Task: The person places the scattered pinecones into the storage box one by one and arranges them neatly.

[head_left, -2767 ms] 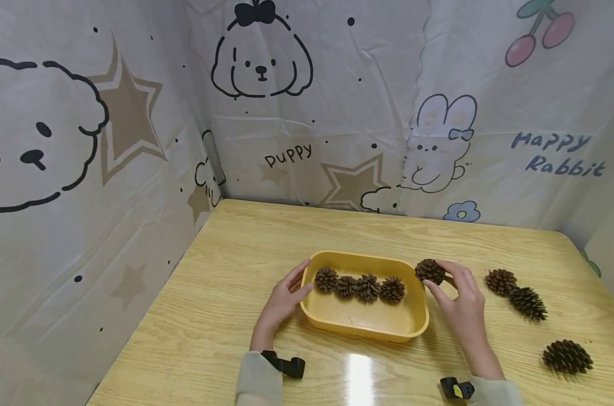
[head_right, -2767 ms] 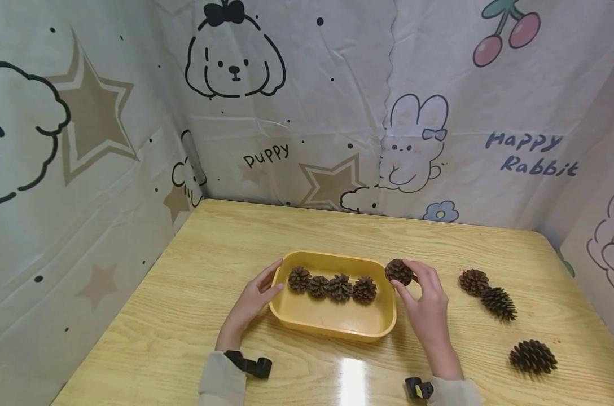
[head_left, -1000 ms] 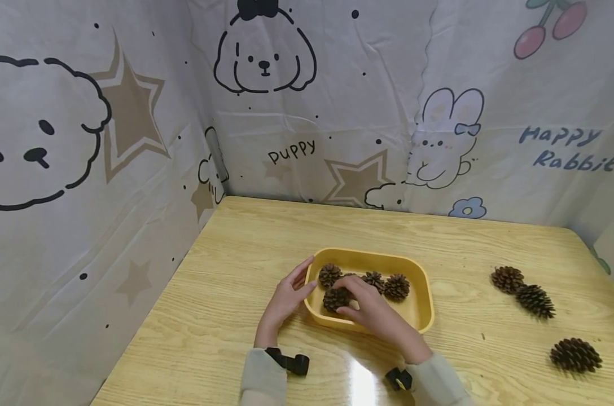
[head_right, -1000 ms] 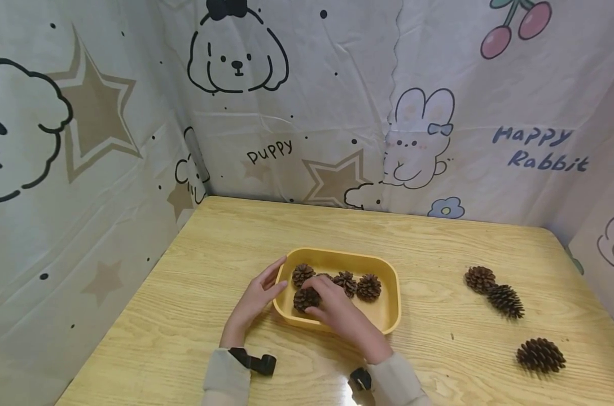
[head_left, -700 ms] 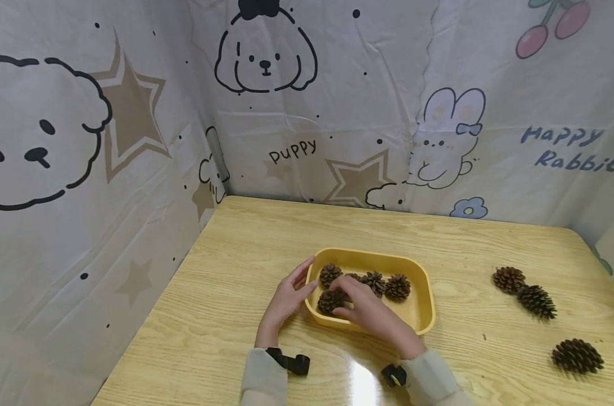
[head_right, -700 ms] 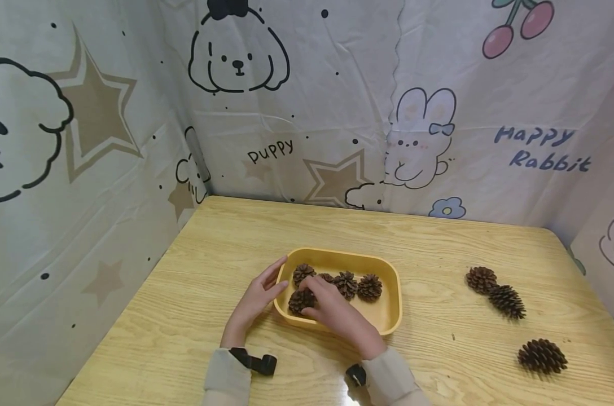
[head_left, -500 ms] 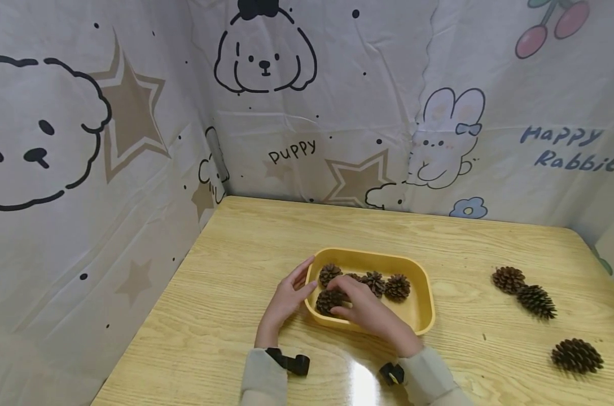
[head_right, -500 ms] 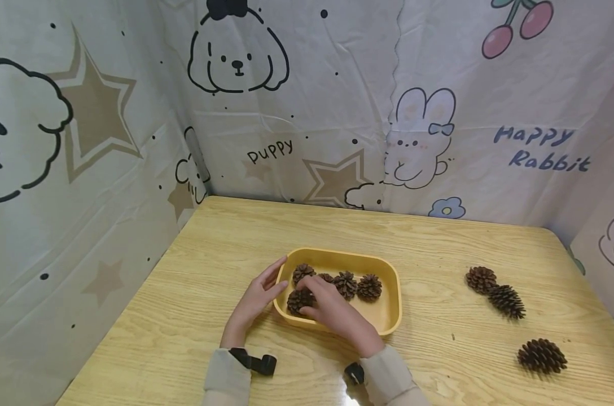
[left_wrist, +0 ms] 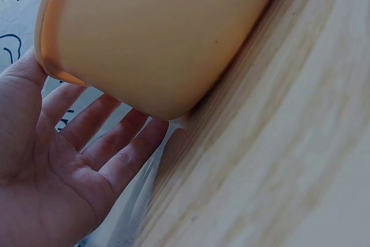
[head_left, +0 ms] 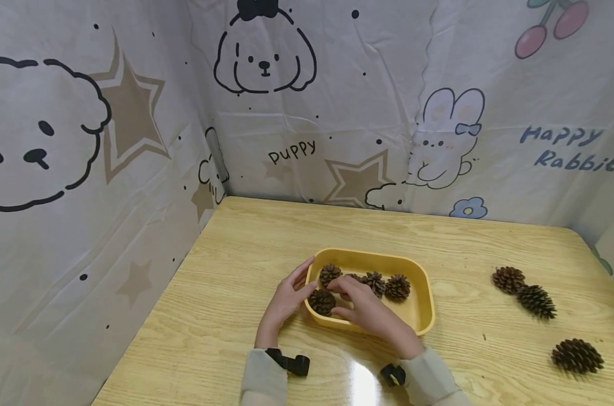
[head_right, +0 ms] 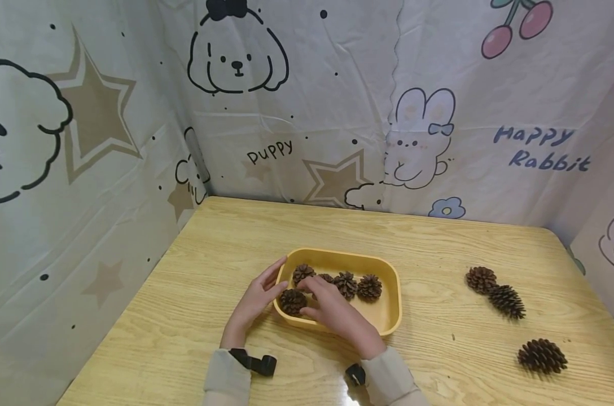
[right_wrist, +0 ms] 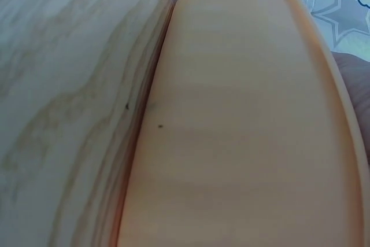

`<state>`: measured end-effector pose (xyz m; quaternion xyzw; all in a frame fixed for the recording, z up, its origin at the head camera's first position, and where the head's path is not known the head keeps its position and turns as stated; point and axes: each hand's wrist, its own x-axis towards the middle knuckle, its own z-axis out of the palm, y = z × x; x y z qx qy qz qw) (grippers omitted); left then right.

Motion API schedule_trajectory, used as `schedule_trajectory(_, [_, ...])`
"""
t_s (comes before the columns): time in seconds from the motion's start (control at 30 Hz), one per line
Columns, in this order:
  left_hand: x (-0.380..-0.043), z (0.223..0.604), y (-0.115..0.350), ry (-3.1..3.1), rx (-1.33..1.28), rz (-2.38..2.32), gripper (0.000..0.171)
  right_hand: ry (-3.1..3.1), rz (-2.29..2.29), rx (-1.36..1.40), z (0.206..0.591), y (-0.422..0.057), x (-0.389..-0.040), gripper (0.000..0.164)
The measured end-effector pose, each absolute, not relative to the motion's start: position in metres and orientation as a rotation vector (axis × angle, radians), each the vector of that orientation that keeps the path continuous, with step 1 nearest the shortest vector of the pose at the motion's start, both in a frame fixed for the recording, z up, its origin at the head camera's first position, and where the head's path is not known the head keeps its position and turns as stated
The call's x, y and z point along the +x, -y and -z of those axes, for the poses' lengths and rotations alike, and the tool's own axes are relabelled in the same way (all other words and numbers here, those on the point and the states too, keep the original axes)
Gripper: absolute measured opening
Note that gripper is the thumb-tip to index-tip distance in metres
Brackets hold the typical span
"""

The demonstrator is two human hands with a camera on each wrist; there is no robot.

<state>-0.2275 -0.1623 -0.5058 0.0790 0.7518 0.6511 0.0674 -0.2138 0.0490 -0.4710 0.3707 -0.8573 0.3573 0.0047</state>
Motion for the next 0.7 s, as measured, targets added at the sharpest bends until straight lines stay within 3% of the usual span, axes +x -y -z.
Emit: schedule_trajectory(0.7, [-0.228,0.507,0.162,-2.267,0.219,-1.958,0.059,2.416,-1.194,1.091,0.478,-0.078,-0.207,0.04])
